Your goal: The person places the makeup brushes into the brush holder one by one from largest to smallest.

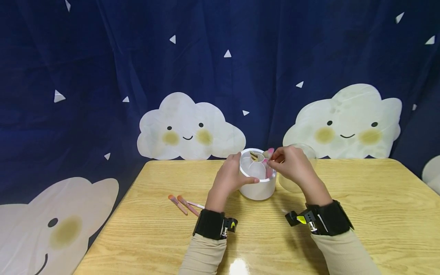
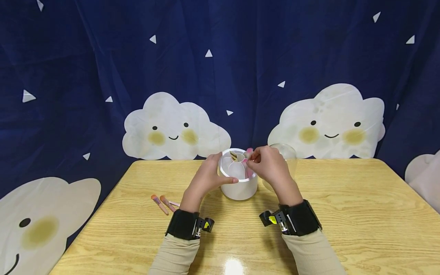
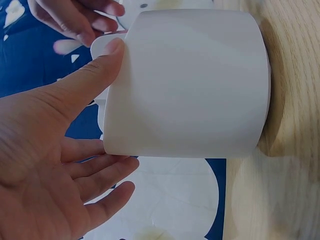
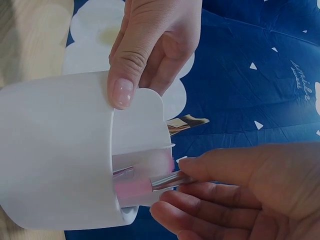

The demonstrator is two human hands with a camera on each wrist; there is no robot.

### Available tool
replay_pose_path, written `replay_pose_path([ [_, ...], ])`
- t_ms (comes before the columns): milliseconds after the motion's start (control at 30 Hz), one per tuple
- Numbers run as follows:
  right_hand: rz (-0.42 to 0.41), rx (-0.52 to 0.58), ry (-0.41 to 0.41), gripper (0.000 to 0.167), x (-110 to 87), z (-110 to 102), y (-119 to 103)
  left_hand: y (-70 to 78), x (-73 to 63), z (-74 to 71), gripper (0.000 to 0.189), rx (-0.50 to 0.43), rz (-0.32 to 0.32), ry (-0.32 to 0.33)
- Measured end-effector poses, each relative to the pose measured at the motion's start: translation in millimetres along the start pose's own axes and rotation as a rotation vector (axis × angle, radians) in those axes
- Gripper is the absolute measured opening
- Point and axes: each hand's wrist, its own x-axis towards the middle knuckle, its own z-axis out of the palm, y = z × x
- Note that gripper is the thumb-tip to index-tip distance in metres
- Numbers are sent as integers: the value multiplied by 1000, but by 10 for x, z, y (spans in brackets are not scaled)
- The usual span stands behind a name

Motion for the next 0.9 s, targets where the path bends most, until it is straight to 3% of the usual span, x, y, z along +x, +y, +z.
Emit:
replay_pose_path([
  [900, 42, -63, -61, 15, 3, 51, -2, -11, 7, 0, 95, 7, 17, -3],
])
